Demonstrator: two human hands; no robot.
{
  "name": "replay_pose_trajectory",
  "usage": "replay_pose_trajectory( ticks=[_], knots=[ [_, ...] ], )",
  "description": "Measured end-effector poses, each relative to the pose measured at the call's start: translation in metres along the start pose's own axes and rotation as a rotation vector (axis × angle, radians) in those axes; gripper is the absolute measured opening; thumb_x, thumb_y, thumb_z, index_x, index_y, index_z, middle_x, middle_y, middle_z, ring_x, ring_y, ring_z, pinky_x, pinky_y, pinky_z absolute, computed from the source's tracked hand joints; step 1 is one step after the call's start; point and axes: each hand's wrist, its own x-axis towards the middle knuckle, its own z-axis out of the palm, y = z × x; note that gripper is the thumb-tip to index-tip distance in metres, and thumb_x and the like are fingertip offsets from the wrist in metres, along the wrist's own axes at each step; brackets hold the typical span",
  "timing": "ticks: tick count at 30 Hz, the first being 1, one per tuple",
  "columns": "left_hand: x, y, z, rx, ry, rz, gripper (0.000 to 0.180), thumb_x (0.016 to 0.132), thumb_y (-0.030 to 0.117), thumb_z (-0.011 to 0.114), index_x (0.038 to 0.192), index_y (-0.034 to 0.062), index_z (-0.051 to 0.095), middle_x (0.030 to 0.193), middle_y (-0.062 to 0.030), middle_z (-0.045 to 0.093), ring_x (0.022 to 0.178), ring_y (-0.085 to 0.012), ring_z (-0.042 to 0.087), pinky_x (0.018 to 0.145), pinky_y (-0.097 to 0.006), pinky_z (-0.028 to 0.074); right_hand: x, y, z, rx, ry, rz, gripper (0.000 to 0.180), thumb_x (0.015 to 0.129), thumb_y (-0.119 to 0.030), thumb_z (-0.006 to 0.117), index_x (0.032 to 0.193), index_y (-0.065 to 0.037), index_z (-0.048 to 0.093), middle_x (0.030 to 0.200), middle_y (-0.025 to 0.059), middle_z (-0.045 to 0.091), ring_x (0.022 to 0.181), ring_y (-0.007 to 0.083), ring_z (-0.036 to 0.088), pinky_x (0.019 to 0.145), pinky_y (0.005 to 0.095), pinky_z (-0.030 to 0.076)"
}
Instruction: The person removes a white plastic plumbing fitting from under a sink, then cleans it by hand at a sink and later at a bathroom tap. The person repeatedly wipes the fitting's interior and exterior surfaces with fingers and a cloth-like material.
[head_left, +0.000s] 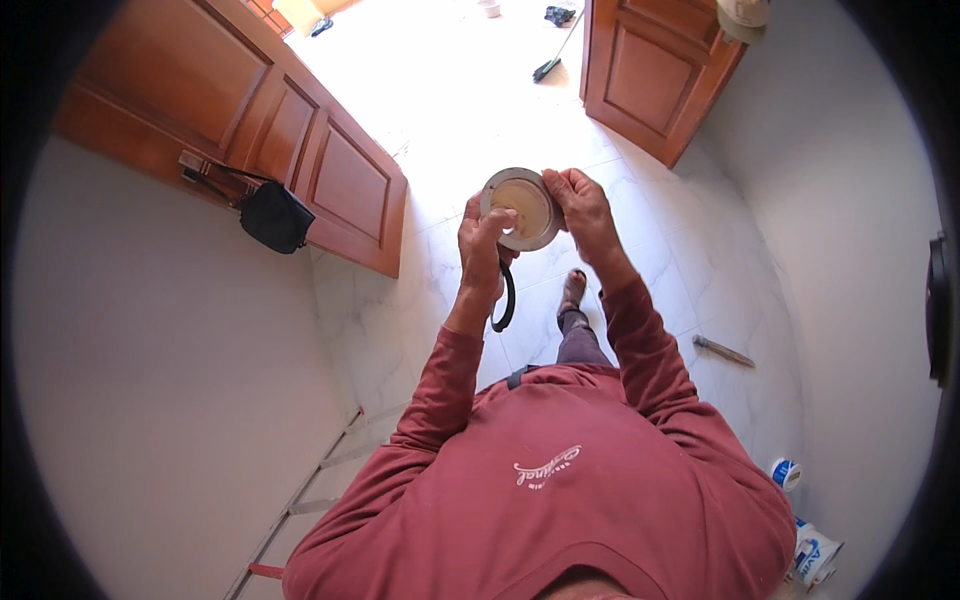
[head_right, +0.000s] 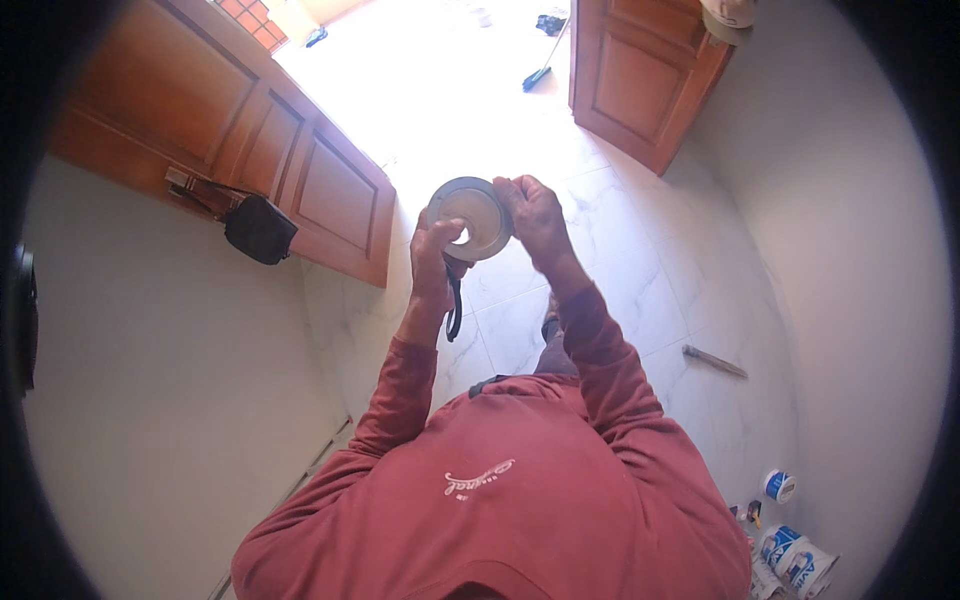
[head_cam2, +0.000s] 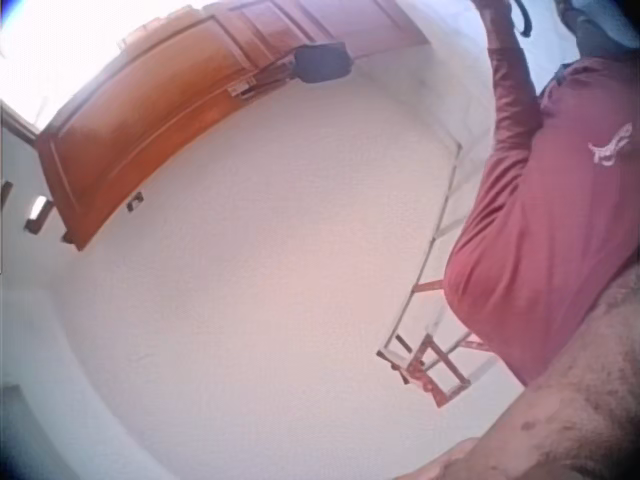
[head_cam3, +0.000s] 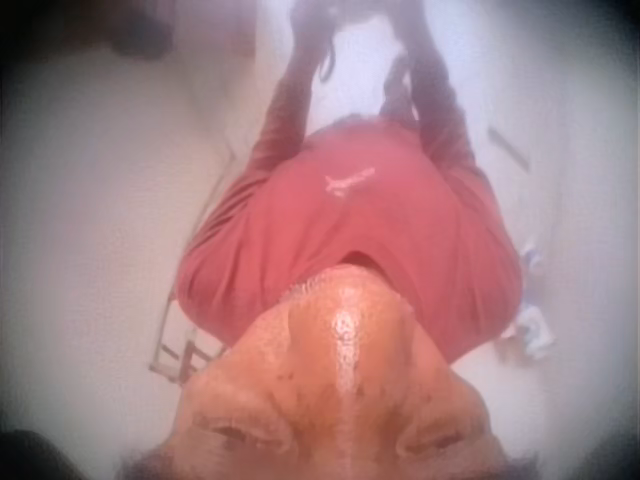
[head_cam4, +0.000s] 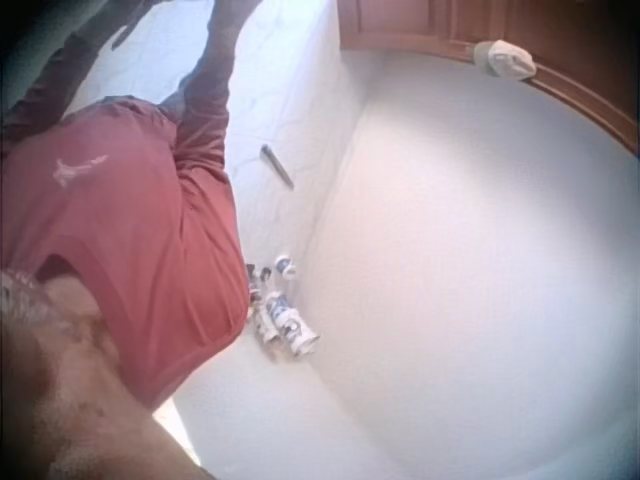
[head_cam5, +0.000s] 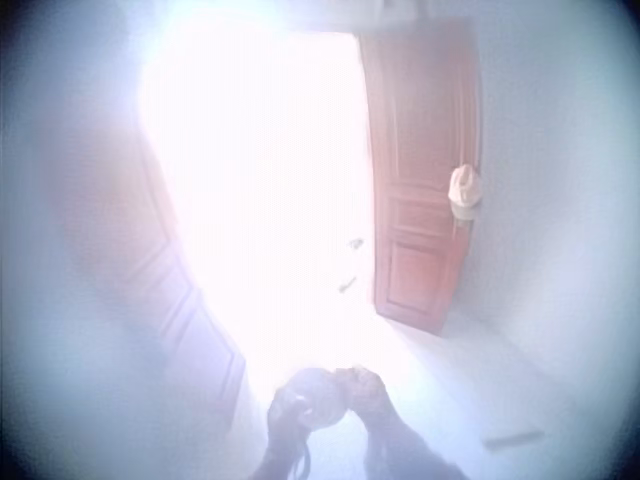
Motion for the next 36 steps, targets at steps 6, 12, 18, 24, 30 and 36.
replay_pose_trajectory(
  ticks=[6, 12, 18, 24, 30, 36],
  knots=[
    [0.152, -0.025, -0.025, -0.110, 0.123, -0.212, 0.050, 0.088, 0.038, 0.067, 0.118, -0.0008, 0.058, 0.085, -0.0082, 0.058, 0.054, -0.0189, 0.062, 0.046, -0.026, 0.049, 0.132, 0.025, -0.004, -0.068, -0.157, 0.127, 0.030, 0.102, -0.031, 0.066, 0.100, -0.001, 0.065, 0.075, -0.0007, 0.060, 0.062, 0.0031, 0.050, 0.053, 0.0215, 0.041],
    [0.256, 0.012, -0.025, -0.056, 0.016, -0.588, 0.051, 0.085, 0.042, 0.070, 0.120, 0.0059, 0.062, 0.092, -0.0108, 0.065, 0.071, -0.0205, 0.068, 0.054, -0.035, 0.057, 0.305, 0.025, 0.006, -0.302, -0.312, 0.104, 0.034, 0.099, -0.031, 0.069, 0.100, 0.002, 0.068, 0.083, 0.0048, 0.067, 0.075, 0.0102, 0.061, 0.066, 0.0273, 0.051],
    [0.364, 0.041, -0.043, -0.121, 0.005, -0.529, 0.070, 0.095, 0.068, 0.052, 0.134, 0.0096, 0.061, 0.103, -0.0099, 0.070, 0.081, -0.0175, 0.071, 0.055, -0.032, 0.060, 0.437, 0.024, 0.052, -0.171, -0.357, 0.176, 0.027, 0.105, -0.031, 0.064, 0.103, -0.005, 0.068, 0.086, -0.0031, 0.063, 0.073, 0.0045, 0.051, 0.064, 0.0225, 0.047],
    [0.487, 0.060, -0.117, -0.077, -0.076, -0.569, 0.095, 0.090, 0.090, 0.032, 0.130, 0.0097, 0.063, 0.102, -0.0088, 0.072, 0.080, -0.0158, 0.071, 0.052, -0.029, 0.057, 0.548, 0.032, 0.104, -0.384, -0.666, 0.144, 0.035, 0.104, -0.033, 0.062, 0.116, -0.002, 0.072, 0.099, 0.0076, 0.072, 0.096, 0.0169, 0.068, 0.088, 0.0313, 0.053],
    [0.609, 0.109, -0.163, -0.058, -0.229, -0.293, 0.115, 0.078, 0.099, 0.032, 0.147, 0.0075, 0.041, 0.113, -0.0127, 0.064, 0.077, -0.0135, 0.069, 0.041, -0.017, 0.034, 0.668, 0.027, 0.164, -0.465, -0.306, -0.025, 0.030, 0.103, -0.027, 0.065, 0.103, 0.003, 0.070, 0.087, 0.0070, 0.072, 0.077, 0.0111, 0.066, 0.068, 0.0284, 0.054],
    [0.715, 0.122, -0.184, 0.095, 0.107, 0.095, 0.099, 0.080, 0.068, 0.076, 0.146, 0.0026, 0.042, 0.117, -0.0089, 0.062, 0.069, -0.0015, 0.053, 0.047, -0.019, 0.032, 0.748, 0.059, 0.220, -0.065, -0.098, 0.076, 0.025, 0.104, -0.024, 0.065, 0.104, 0.000, 0.064, 0.084, 0.0012, 0.066, 0.078, 0.0058, 0.059, 0.065, 0.0220, 0.050]
  ],
)
